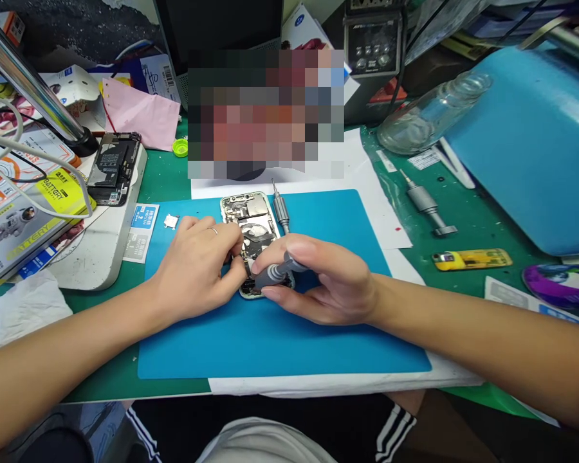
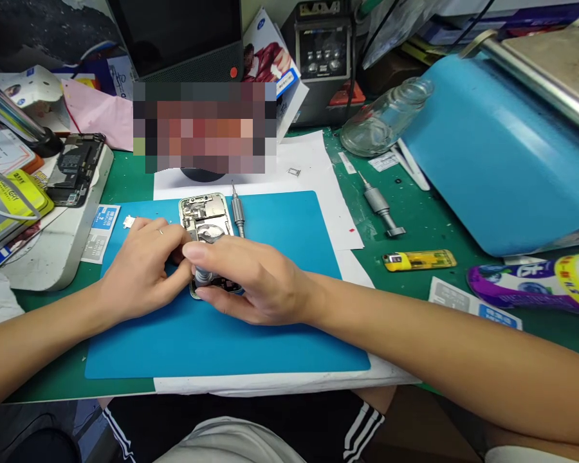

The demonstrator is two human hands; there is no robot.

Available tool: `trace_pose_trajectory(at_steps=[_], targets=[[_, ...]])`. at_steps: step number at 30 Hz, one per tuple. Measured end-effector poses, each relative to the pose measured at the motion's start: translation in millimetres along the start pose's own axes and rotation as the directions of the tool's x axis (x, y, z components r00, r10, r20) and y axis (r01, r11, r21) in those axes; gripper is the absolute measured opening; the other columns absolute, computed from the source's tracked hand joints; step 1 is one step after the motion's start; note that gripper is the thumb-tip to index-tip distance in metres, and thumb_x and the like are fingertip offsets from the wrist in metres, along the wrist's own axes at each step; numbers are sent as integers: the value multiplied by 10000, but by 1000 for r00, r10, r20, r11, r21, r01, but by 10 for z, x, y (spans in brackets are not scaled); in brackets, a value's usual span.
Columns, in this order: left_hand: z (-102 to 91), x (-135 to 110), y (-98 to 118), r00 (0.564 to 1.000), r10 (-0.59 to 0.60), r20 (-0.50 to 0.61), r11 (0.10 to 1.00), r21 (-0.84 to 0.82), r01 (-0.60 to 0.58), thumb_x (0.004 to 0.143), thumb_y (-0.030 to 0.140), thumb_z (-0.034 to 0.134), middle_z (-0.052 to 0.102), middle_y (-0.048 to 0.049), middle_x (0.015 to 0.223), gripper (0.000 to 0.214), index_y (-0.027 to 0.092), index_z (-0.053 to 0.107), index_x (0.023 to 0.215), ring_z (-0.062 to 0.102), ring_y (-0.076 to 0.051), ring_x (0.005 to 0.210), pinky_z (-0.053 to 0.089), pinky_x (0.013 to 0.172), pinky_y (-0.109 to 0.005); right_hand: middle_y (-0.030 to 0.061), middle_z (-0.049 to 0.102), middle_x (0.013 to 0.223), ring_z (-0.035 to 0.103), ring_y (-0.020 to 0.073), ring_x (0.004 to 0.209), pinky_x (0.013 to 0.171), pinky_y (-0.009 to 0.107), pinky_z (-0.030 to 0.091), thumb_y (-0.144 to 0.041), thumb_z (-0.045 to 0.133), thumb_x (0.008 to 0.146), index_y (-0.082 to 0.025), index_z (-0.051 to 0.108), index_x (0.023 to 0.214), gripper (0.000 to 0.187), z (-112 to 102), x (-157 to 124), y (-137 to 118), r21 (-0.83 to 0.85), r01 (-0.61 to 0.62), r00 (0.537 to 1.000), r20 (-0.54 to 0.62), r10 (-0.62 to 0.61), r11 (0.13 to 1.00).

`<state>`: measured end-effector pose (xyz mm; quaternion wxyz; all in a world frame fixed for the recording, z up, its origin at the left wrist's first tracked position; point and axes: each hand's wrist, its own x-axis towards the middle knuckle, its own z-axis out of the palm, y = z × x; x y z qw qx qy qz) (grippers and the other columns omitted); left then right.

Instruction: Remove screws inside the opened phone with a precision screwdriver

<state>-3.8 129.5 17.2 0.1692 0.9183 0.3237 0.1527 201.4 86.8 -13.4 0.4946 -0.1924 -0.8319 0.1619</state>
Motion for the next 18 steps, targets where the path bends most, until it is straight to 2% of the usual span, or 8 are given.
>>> trace_pose_trajectory(at_steps=[14,18], targets=[[6,-4,7,1000,-9,12,1000,10,9,899,239,493,619,-8,744,70,208,500,836,498,-195,717,302,724,-380,104,689,1172,657,153,837,711,309,614,-88,587,928,-239,208,1578,768,-8,8,-4,-14,-2,1000,13,2,1000],[4,-7,4,1000,-15,-11,1000,2,15,892,231,494,589,-3,726,39,206,485,864,499,-195,719,309,717,-379,97,696,1103,662,165,832,721,328,606,-82,585,918,-227,217,1578,769,-9,9,-2,-42,20,1000,6,-20,999]])
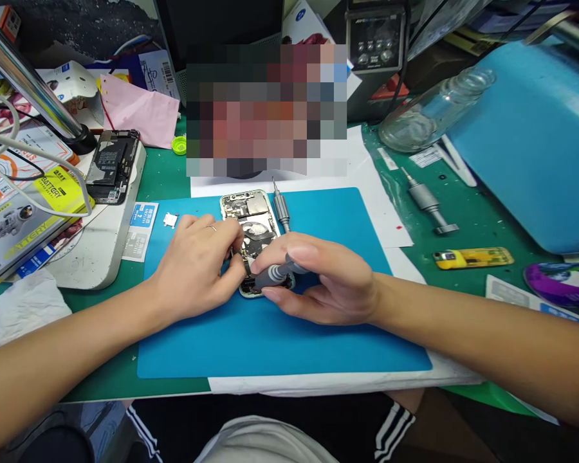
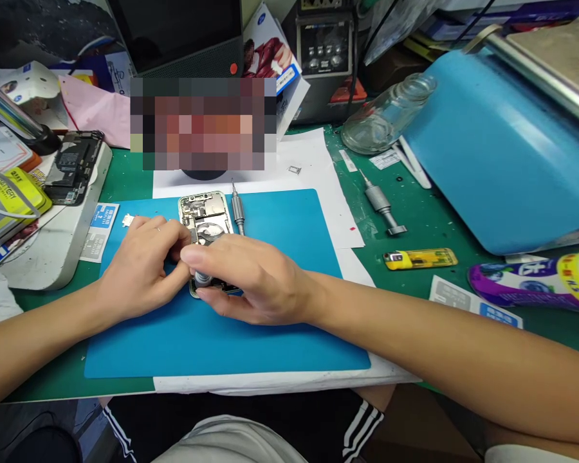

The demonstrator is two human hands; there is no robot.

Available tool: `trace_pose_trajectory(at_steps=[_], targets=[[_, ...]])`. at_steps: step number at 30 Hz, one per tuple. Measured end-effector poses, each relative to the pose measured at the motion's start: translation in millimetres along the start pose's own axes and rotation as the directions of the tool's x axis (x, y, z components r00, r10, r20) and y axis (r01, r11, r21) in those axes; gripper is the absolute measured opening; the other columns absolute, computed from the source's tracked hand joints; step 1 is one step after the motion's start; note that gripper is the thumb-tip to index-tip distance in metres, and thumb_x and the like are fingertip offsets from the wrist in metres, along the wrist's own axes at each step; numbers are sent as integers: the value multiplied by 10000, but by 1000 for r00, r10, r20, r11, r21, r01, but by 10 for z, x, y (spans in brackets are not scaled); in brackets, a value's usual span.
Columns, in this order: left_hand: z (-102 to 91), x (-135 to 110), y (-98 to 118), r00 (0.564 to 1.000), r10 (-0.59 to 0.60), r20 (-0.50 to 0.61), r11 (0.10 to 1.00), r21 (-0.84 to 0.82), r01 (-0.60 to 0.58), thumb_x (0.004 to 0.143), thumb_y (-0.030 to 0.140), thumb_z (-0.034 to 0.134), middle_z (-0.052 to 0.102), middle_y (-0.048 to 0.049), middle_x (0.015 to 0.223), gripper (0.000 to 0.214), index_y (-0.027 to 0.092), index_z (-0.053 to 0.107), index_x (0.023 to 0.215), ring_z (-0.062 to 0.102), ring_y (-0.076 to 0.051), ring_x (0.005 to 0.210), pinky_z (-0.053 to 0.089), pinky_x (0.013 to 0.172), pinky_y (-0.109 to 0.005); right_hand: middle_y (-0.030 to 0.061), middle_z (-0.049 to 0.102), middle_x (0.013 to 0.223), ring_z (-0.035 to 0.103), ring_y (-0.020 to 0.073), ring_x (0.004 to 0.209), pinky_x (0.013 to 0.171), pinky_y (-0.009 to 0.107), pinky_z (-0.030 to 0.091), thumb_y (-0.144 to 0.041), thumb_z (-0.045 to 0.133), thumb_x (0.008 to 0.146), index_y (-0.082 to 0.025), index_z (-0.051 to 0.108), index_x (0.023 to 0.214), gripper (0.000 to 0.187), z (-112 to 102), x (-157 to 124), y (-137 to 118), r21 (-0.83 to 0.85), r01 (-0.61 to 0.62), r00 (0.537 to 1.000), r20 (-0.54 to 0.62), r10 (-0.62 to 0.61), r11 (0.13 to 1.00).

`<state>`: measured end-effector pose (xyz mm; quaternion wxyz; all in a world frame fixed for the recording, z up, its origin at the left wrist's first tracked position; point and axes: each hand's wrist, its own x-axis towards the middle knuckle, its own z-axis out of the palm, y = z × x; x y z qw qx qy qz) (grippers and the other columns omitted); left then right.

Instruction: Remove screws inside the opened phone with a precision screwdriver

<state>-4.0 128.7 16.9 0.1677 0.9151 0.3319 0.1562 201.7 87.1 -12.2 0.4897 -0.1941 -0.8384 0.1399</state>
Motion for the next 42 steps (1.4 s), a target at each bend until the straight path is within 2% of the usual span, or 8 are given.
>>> trace_pose_trajectory(at_steps=[5,15,19,23,32,35,38,42], targets=[[-12,2,0,1000,-8,-12,1000,-21,7,893,228,480,591,-6,749,36,202,487,918,515,-198,736,329,730,-380,90,715,1025,691,177,884,783,354,613,-105,594,919,-201,211,1572,763,-9,11,0,-11,42,999,14,-42,999],[-20,0,-20,1000,7,4,999,-40,-7,896,246,467,614,-15,766,51,203,488,914,525,-205,742,338,728,-380,141,715,1101,706,189,999,799,334,624,-81,573,904,-172,340,1475,623,-32,67,-16,-79,113,993,47,-109,991],[-15,-5,-22,1000,13,-5,999,-52,-13,892,219,475,606,-5,764,36,199,493,916,529,-202,752,332,732,-378,122,716,1070,705,186,1006,815,339,623,-70,559,910,-172,290,1518,672,-13,50,-8,-58,96,995,48,-93,994],[-10,-7,-10,1000,12,-18,998,-60,-13,895,212,488,595,3,752,30,198,493,921,521,-199,750,328,733,-377,115,705,1056,705,190,984,826,371,623,-42,557,892,-188,193,1580,792,8,8,2,30,35,999,26,-36,999],[-44,-6,-9,1000,17,-1,997,-75,-17,968,191,370,627,-18,809,183,195,544,912,503,-200,759,299,730,-390,81,679,1097,701,159,949,788,297,638,-18,591,883,-223,275,1556,770,5,-7,-4,153,-79,994,-67,90,985],[-56,-5,-5,1000,22,10,996,-84,-21,969,192,359,638,-23,812,218,189,569,914,499,-199,752,293,731,-390,56,685,1087,707,161,885,711,292,644,-69,606,887,-295,282,1548,771,0,1,15,165,-157,982,-81,172,974],[-62,-3,4,999,50,14,995,-90,-48,952,189,382,641,-12,802,206,184,582,901,487,-189,736,287,729,-385,31,691,1075,708,183,867,674,318,651,-120,603,898,-379,278,1532,758,-6,15,23,198,-221,967,-84,242,955],[-54,-6,17,996,90,-15,992,-89,-91,891,234,502,622,1,763,104,175,585,869,489,-175,715,290,717,-369,36,673,1159,711,200,911,741,361,661,-101,600,901,-406,302,1507,741,-7,22,17,236,-290,935,-139,327,927]])
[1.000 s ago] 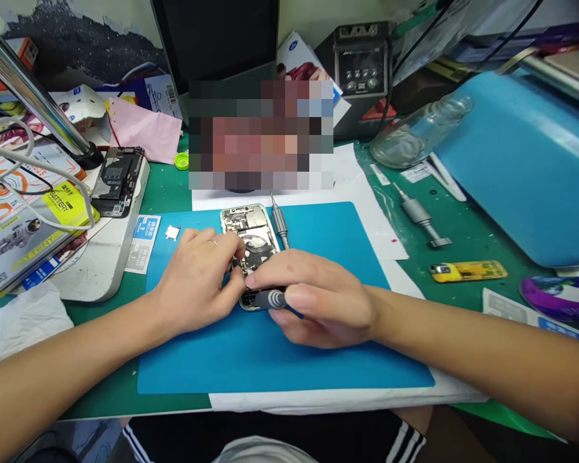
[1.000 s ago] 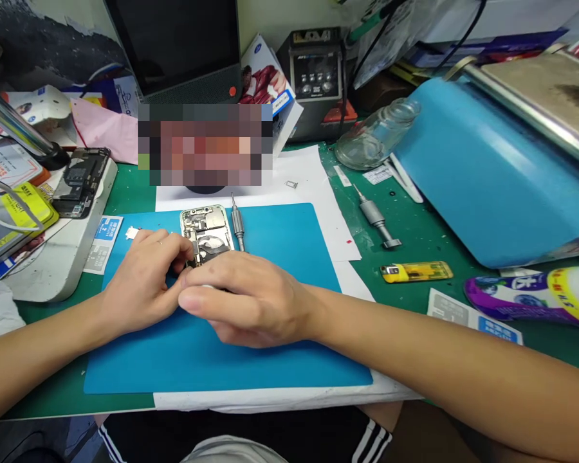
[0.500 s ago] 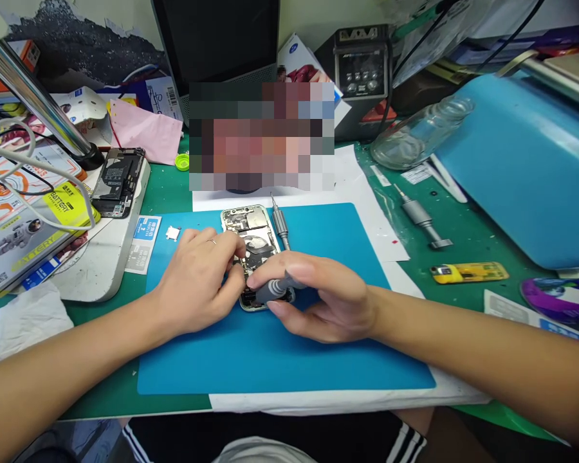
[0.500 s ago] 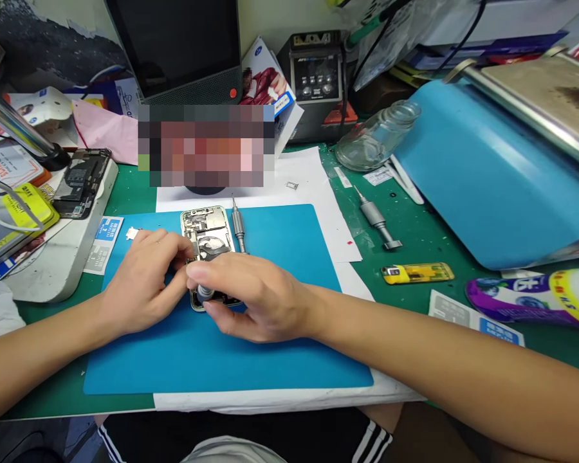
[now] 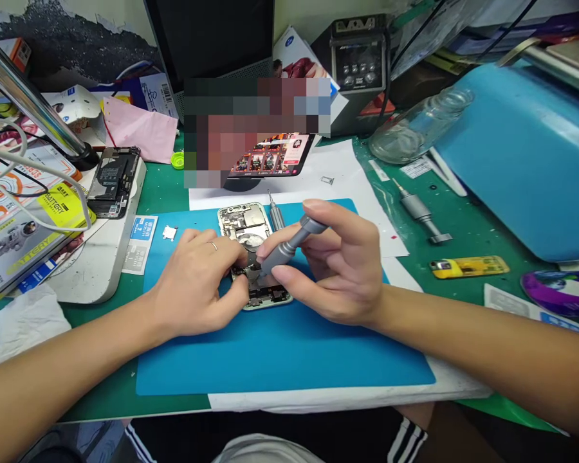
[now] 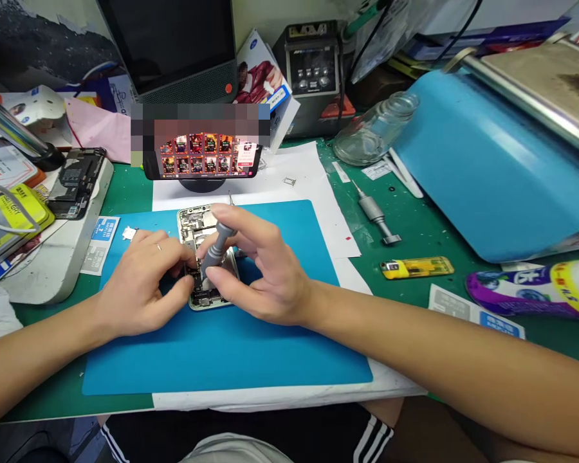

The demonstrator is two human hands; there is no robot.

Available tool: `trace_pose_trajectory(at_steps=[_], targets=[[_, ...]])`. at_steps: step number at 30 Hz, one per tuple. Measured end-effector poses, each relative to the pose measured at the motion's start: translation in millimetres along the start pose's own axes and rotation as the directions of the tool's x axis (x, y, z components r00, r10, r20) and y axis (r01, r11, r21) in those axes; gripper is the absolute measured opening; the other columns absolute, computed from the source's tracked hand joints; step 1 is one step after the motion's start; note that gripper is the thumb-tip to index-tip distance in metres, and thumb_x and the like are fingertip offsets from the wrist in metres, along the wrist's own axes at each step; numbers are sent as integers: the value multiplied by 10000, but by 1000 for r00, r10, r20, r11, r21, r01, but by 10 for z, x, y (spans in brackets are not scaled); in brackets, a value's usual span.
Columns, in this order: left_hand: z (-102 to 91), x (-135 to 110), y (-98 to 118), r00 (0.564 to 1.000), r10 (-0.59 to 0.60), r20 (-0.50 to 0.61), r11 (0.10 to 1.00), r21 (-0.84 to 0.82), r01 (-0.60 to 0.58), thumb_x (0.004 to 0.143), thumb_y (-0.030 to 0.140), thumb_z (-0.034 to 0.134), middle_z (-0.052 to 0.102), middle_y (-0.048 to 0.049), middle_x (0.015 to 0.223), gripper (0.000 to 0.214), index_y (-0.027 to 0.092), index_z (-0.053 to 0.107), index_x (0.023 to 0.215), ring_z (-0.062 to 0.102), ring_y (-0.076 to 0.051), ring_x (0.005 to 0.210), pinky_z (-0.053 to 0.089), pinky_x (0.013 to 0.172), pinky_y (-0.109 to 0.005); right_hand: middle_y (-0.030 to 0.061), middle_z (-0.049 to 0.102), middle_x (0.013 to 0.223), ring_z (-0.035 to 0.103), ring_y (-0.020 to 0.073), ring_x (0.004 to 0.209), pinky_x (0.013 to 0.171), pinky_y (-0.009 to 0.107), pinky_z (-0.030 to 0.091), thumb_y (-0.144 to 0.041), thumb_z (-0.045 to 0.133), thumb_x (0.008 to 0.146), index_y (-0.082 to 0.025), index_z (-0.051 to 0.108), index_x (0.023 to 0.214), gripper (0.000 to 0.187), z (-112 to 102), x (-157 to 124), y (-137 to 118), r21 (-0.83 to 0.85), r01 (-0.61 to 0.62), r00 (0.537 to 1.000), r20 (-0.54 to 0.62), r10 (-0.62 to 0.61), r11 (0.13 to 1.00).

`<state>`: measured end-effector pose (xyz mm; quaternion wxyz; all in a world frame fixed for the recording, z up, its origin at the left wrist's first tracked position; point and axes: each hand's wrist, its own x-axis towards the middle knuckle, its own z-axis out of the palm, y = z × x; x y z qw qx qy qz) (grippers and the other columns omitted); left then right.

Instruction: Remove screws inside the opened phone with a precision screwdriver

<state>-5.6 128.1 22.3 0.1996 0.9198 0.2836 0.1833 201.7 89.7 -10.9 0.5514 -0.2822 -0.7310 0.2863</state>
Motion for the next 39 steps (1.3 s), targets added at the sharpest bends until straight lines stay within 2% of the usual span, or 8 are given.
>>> trace_pose_trajectory(at_steps=[6,18,27,32,35,39], targets=[[23,-9,-24,999,34,-12,999,43,-34,924,318,584,622,8,735,156,172,624,891,506,-170,707,302,719,-360,47,657,1182,700,188,958,841,383,650,-154,601,927,-355,323,1482,652,-3,-3,27,-22,-102,989,-106,99,995],[49,1,-50,994,103,-42,991,89,-99,961,239,575,641,18,697,148,180,650,847,504,-152,671,290,691,-353,55,604,1355,703,179,999,863,379,640,-120,582,932,-374,321,1489,665,0,16,22,-28,-76,993,-96,73,997],[59,2,-57,989,134,-62,986,111,-126,960,206,579,640,23,674,147,173,669,850,485,-149,648,281,674,-354,39,659,1188,704,185,999,864,376,641,-100,596,915,-364,350,1471,663,-1,23,12,-12,-93,990,-104,91,996],[46,8,-44,992,102,-80,988,123,-92,945,203,569,611,23,650,157,170,653,816,491,-147,641,298,678,-351,21,657,1118,698,174,953,845,364,643,-116,606,914,-361,354,1461,651,-5,18,28,-20,-107,987,-122,104,994],[40,-8,-43,987,94,-129,966,250,-60,927,213,558,592,11,632,183,169,625,763,487,-158,637,309,679,-360,18,661,1126,700,175,953,851,367,639,-116,604,915,-361,355,1458,645,-10,15,28,-30,-105,988,-114,101,994],[31,-25,-52,975,177,-137,876,473,-93,906,214,543,578,-10,620,214,180,578,697,482,-183,649,322,684,-384,39,654,1219,704,180,972,844,362,640,-121,603,915,-357,346,1462,649,-16,16,18,-59,-84,991,-105,78,995]])
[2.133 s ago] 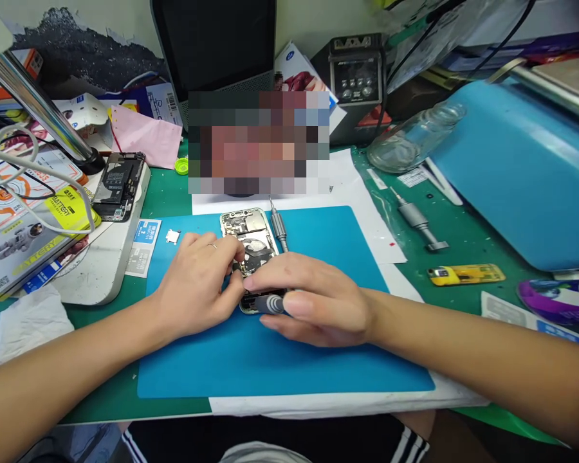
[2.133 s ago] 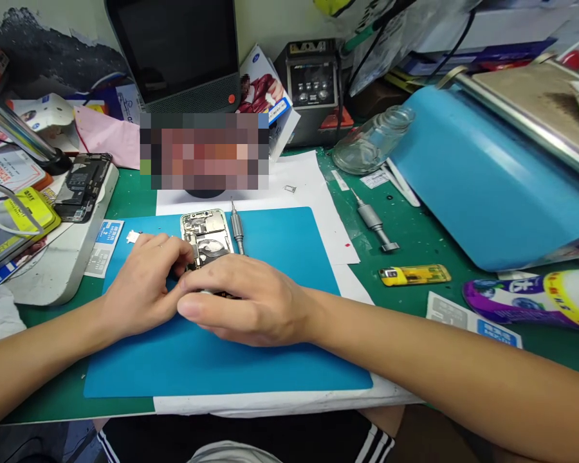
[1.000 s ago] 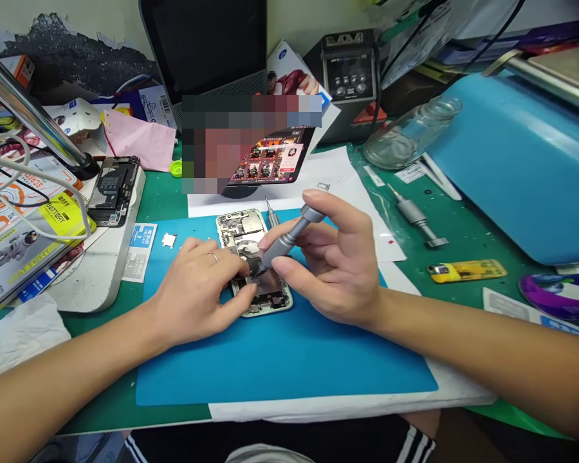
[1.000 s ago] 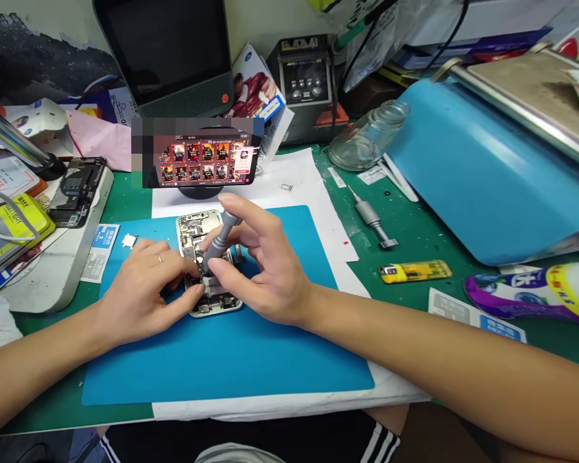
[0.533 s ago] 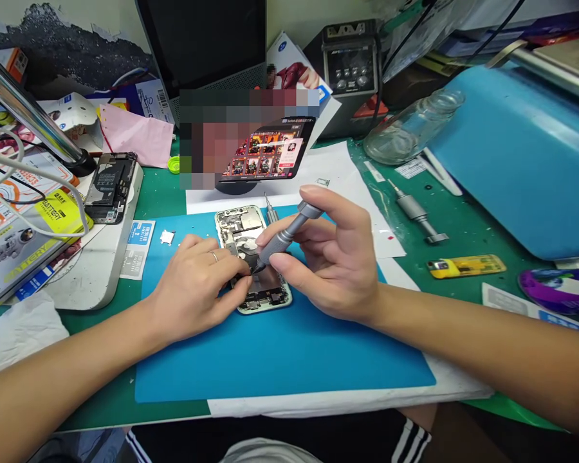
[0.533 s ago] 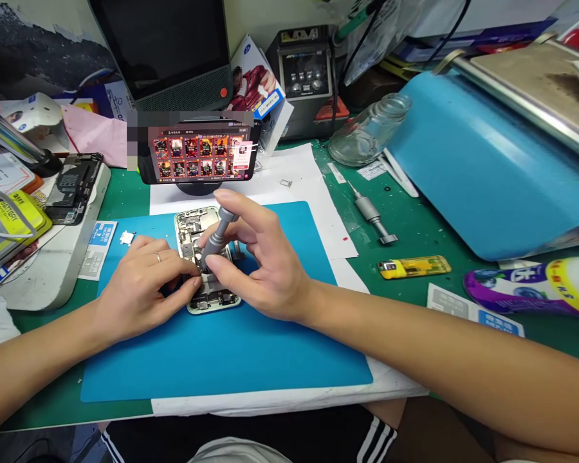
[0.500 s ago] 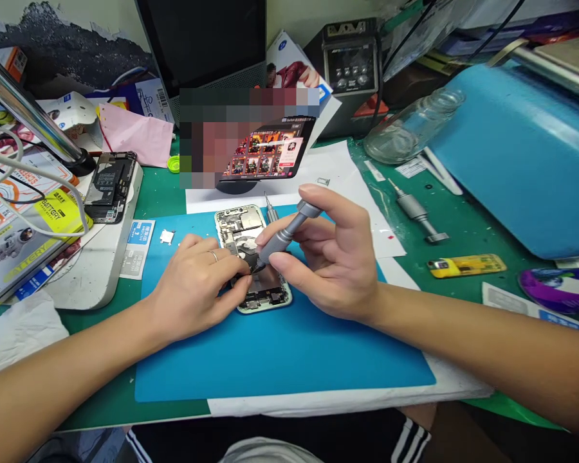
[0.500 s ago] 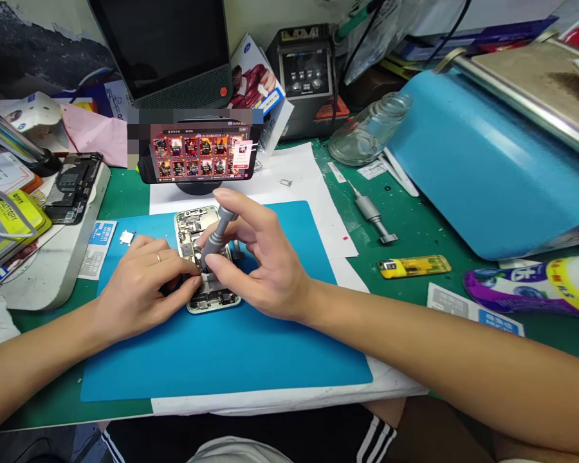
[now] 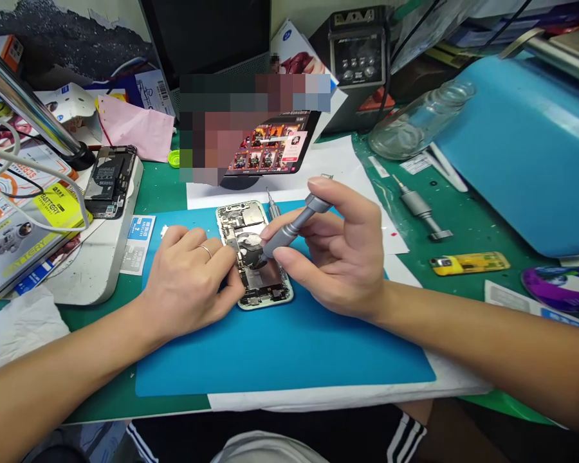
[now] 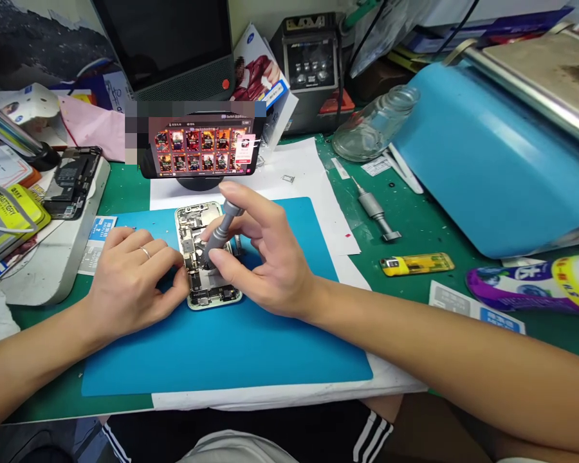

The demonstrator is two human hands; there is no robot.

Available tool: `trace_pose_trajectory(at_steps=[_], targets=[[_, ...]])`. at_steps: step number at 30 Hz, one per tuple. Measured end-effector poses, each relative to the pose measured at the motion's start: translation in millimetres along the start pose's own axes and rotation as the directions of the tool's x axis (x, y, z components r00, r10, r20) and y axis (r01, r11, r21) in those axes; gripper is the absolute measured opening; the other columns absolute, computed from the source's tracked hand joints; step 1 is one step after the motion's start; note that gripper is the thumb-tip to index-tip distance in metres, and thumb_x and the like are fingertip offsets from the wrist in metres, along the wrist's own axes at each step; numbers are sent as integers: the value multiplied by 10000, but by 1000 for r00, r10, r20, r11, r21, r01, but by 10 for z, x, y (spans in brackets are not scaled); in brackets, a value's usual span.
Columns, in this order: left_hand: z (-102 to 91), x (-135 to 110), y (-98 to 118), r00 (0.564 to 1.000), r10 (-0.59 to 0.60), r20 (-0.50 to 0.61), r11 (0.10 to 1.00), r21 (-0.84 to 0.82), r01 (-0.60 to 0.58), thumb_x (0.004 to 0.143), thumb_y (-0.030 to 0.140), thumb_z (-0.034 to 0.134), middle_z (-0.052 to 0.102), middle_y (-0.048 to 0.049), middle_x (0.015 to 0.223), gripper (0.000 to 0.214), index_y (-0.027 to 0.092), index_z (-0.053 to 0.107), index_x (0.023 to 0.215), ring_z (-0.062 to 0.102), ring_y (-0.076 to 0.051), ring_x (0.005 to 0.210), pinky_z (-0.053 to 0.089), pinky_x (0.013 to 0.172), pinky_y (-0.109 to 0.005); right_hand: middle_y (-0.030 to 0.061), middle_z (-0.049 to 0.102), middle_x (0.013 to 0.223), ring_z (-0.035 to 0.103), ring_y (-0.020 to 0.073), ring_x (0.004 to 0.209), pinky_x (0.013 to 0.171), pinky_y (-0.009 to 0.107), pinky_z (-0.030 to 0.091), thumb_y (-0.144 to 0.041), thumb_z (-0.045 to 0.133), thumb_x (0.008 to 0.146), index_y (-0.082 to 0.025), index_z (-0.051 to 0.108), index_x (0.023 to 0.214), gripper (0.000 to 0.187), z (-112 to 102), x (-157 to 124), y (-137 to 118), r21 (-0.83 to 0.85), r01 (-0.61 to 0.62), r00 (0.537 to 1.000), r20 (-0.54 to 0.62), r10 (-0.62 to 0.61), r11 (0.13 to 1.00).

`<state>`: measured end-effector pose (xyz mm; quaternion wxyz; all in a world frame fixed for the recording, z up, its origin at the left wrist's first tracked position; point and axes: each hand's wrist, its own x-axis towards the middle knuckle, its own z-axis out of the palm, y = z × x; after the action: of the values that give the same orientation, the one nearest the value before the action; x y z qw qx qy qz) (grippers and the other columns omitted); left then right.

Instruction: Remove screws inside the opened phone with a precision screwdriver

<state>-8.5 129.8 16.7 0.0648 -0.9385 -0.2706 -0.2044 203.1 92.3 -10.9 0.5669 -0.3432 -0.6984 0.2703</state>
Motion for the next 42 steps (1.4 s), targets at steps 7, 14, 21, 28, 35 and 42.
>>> trace_pose_trajectory(at_steps=[7,14,21,28,35,42], targets=[[-15,-9,-20,994,-38,103,992,123,26,891,227,504,591,-37,632,199,206,521,694,509,-228,701,321,725,-427,61,594,1365,706,192,978,821,394,649,-125,595,914,-364,340,1454,643,-9,-6,-23,-25,-23,1000,10,23,999],[-4,-13,15,984,-101,150,987,139,80,839,244,485,597,-67,722,66,204,516,796,516,-272,770,325,747,-458,61,589,1376,706,203,963,788,411,649,-132,599,910,-378,331,1460,659,-14,-18,-23,-36,-39,999,7,39,999],[-31,-4,30,996,-71,50,995,-73,75,750,214,490,574,-49,748,80,204,466,826,482,-223,698,333,720,-436,50,452,1487,706,175,902,699,369,634,-164,613,893,-407,356,1462,670,-10,10,20,-110,42,995,-89,-52,993],[-58,-24,33,991,130,-31,933,-335,-133,787,158,488,483,17,600,109,217,449,704,388,-146,540,283,533,-345,40,651,1092,605,176,658,558,378,535,-281,592,895,-381,371,1439,595,-154,38,37,-375,36,996,-61,-64,926],[-25,-98,94,894,448,26,874,-225,-431,978,291,499,544,28,581,310,203,472,682,467,-110,480,262,471,-315,11,595,642,563,204,614,606,345,453,-174,542,813,-210,655,1157,363,-563,327,131,-772,-1,991,82,101,636],[-1,-155,122,833,550,57,817,-245,-522,992,273,497,591,35,589,298,204,511,702,547,-112,504,302,469,-331,13,659,619,593,231,575,556,329,380,-225,526,828,-183,662,1160,361,-618,377,215,-907,52,920,206,332,418]])
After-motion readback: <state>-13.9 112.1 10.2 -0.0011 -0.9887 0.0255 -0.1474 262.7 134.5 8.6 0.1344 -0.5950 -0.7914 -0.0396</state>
